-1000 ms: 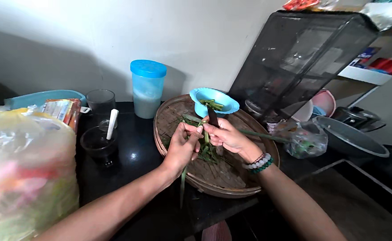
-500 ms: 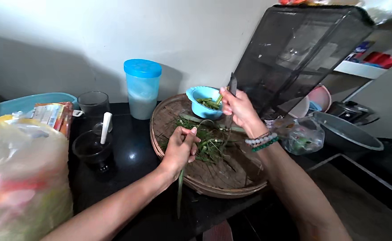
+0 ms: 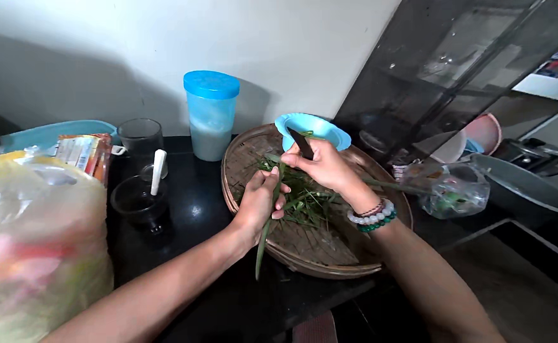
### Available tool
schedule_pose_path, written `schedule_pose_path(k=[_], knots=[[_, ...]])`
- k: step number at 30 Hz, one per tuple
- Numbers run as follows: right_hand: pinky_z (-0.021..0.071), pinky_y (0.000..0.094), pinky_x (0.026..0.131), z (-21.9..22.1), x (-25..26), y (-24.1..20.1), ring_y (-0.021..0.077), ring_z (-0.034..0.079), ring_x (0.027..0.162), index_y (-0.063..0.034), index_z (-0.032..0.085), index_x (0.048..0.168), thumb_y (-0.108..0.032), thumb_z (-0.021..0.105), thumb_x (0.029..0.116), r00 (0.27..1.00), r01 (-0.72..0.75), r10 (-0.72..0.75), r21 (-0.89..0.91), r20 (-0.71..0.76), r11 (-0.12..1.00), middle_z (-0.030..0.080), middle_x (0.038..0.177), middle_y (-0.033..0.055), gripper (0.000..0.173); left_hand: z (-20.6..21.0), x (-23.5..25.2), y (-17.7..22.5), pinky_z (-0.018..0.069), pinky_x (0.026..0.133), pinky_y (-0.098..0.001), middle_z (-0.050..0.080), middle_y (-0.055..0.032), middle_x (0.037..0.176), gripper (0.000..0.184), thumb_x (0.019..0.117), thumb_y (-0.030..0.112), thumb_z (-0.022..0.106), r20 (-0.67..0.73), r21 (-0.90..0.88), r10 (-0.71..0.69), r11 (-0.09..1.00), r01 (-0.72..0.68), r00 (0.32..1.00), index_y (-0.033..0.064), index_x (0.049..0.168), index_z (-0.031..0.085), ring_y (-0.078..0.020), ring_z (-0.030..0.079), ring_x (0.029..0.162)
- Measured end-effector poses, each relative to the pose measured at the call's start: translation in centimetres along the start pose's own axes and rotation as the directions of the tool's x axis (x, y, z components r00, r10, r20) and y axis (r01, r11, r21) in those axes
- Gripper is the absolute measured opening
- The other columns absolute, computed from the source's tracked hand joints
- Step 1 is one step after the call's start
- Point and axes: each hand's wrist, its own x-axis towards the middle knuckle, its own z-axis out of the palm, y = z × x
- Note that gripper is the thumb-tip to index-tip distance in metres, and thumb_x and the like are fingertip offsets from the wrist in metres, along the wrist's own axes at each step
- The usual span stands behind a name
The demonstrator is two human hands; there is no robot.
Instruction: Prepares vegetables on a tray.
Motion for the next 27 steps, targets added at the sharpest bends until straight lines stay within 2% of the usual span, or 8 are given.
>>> schedule_pose_path(k=[3,6,10,17,19,21,23,27], knots=[[0.0505,0.0419,0.057,0.0,-0.1,0.7,0.0204,0.061,0.063,-0.0087,0.068,0.104,-0.030,0.070,0.0982,0.980,-0.017,-0.020,-0.187,-0.197,0.982,0.069,0.083,0.0074,0.022,0.2,-0.7,-0.3,0.0362,0.039,-0.0164,0.057,-0.0040,0.075,0.028,0.1137,0.029,0.034,0.052,0.070,-0.009,0.998,0.005,0.999,0.0080,0.123,0.049,-0.0050,0.041,0.043],[0.0518,0.0410,0.058,1.2,0.0,1.1,0.0211,0.062,0.066,-0.0057,0.067,0.100,-0.025,0.071,0.0980,0.945,0.052,-0.151,-0.323,-0.290,0.945,0.068,0.085,0.0088,0.020,0.6,-1.0,-0.4,0.0346,0.038,-0.0175,0.051,-0.0023,0.073,0.023,0.1139,0.024,0.033,0.043,0.112,-0.004,0.994,-0.001,0.999,0.0085,0.121,0.049,-0.0055,0.036,0.042],[0.0547,0.0384,0.060,3.2,0.5,1.3,0.0211,0.063,0.068,-0.0022,0.063,0.093,-0.022,0.068,0.0993,0.927,0.143,-0.270,-0.421,-0.261,0.896,0.064,0.082,0.0097,0.021,0.7,-1.1,-0.6,0.0343,0.037,-0.0174,0.046,-0.0016,0.069,0.017,0.1138,0.022,0.033,-0.019,0.075,0.022,0.997,-0.021,1.000,0.0086,0.115,0.045,-0.0055,0.034,0.040],[0.0496,0.0258,0.055,3.5,-1.1,-1.6,0.0066,0.056,0.061,-0.0098,0.064,0.095,-0.033,0.068,0.0981,0.981,0.123,-0.139,-0.119,-0.139,0.985,0.060,0.073,-0.0016,0.024,0.8,-0.1,-0.2,0.0321,0.037,-0.0165,0.045,-0.0004,0.067,0.018,0.1141,0.020,0.031,-0.162,-0.044,0.064,0.996,-0.072,0.985,0.0087,0.110,0.044,-0.0048,0.033,0.040],[0.0551,0.0270,0.058,2.6,-1.6,-1.6,0.0068,0.062,0.065,-0.0080,0.064,0.101,-0.029,0.068,0.0988,0.969,0.153,-0.150,-0.002,-0.196,0.988,0.066,0.080,-0.0006,0.022,0.7,0.1,-0.1,0.0322,0.037,-0.0172,0.044,-0.0006,0.067,0.019,0.1143,0.024,0.032,-0.182,-0.054,0.065,0.996,-0.076,0.981,0.0090,0.110,0.043,-0.0055,0.033,0.040],[0.0497,0.0222,0.051,1.4,-1.8,-1.4,0.0044,0.056,0.059,-0.0086,0.063,0.106,-0.027,0.067,0.1001,0.952,0.171,-0.131,0.130,-0.275,0.977,0.064,0.082,-0.0021,0.020,0.7,0.2,-0.1,0.0327,0.038,-0.0184,0.045,-0.0013,0.067,0.022,0.1143,0.027,0.032,-0.197,-0.036,0.060,0.997,-0.068,0.979,0.0090,0.111,0.043,-0.0065,0.033,0.040],[0.0434,0.0174,0.045,0.3,-2.1,-1.7,0.0017,0.049,0.052,-0.0155,0.064,0.105,-0.026,0.067,0.0997,0.944,0.173,-0.075,0.288,-0.323,0.942,0.062,0.080,-0.0053,0.012,0.8,0.3,-0.2,0.0340,0.039,-0.0185,0.046,-0.0019,0.070,0.022,0.1143,0.027,0.032,-0.237,-0.041,0.052,0.997,-0.064,0.970,0.0084,0.116,0.044,-0.0065,0.035,0.042],[0.0430,0.0161,0.044,-2.1,-3.5,-3.0,-0.0001,0.046,0.049,-0.0245,0.064,0.101,-0.027,0.066,0.0999,0.911,0.268,-0.093,0.405,-0.402,0.874,0.060,0.077,-0.0103,0.003,0.9,0.8,-0.1,0.0442,0.043,-0.0221,0.050,-0.0046,0.071,0.024,0.1139,0.028,0.034,-0.291,-0.025,0.039,0.999,-0.048,0.956,0.0077,0.121,0.045,-0.0107,0.045,0.045]])
